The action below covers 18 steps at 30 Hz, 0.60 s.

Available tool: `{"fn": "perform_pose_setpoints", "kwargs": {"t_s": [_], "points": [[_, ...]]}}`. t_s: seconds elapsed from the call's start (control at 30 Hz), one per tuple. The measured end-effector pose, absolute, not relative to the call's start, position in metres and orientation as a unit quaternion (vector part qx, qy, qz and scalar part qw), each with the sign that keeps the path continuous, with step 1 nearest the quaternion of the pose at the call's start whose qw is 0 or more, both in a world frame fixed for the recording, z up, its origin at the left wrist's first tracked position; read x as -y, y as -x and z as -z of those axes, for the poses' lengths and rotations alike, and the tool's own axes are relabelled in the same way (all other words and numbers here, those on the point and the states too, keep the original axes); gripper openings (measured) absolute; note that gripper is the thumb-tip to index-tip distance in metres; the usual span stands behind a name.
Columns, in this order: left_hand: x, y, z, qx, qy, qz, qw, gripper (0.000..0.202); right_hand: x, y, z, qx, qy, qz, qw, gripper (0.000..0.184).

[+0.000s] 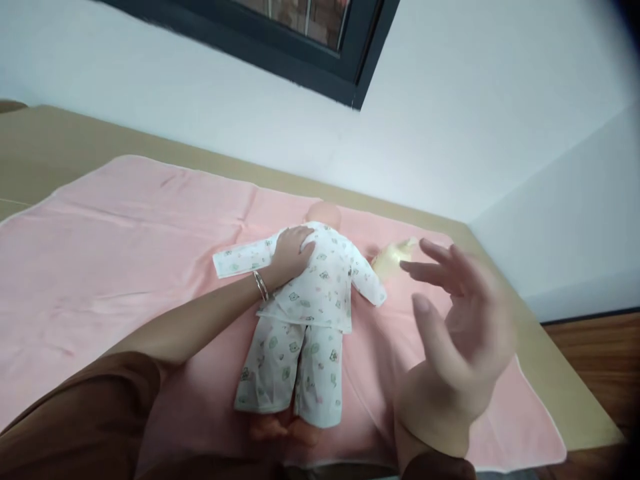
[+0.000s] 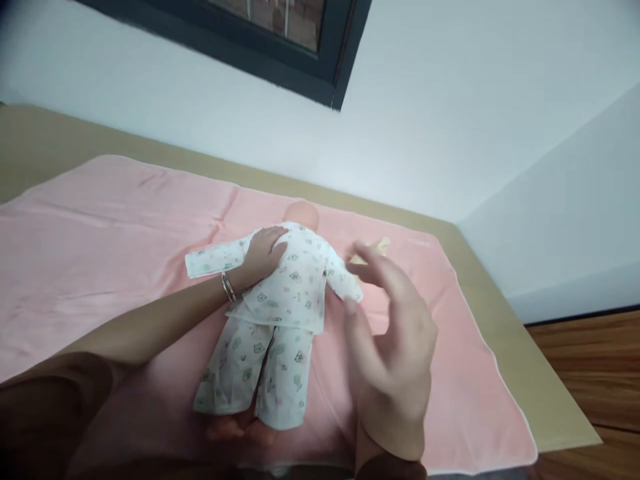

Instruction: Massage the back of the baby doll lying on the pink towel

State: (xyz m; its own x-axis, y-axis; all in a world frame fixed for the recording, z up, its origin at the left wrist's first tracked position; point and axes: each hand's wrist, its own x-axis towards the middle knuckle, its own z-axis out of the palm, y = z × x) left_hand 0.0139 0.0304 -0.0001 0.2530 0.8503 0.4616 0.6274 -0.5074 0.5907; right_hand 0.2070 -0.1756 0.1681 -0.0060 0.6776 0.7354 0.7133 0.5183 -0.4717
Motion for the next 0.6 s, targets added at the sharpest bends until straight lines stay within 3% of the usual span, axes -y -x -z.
{"fn": "perform_pose_setpoints", "kwargs": {"t_s": [0.07, 0.23, 0.3, 0.47, 0.5, 0.6], "points": [[-0.028, -0.012, -0.002, -0.478, -0.780, -0.379, 0.139, 0.044, 0.165, -0.222, -0.165, 0.663, 0.507, 0.042, 0.549, 0.057], [-0.008, -0.016, -0.022, -0.455, -0.777, -0.412, 0.138, 0.046, 0.141, -0.263, -0.159, 0.605, 0.583, 0.039, 0.541, 0.061], [0.008, -0.023, -0.037, -0.423, -0.753, -0.447, 0.233, 0.043, 0.137, -0.275, -0.156, 0.592, 0.609, 0.010, 0.527, 0.061], [0.039, -0.062, -0.079, -0.342, -0.560, -0.455, 0.602, 0.033, 0.118, -0.292, -0.146, 0.582, 0.664, -0.069, 0.465, 0.056], [0.040, -0.073, -0.084, -0.305, -0.497, -0.428, 0.690, 0.034, 0.110, -0.296, -0.143, 0.582, 0.668, -0.084, 0.456, 0.056], [0.034, -0.104, -0.092, -0.248, -0.399, -0.339, 0.815, 0.055, 0.086, -0.306, -0.129, 0.606, 0.663, -0.143, 0.416, 0.058]]}}
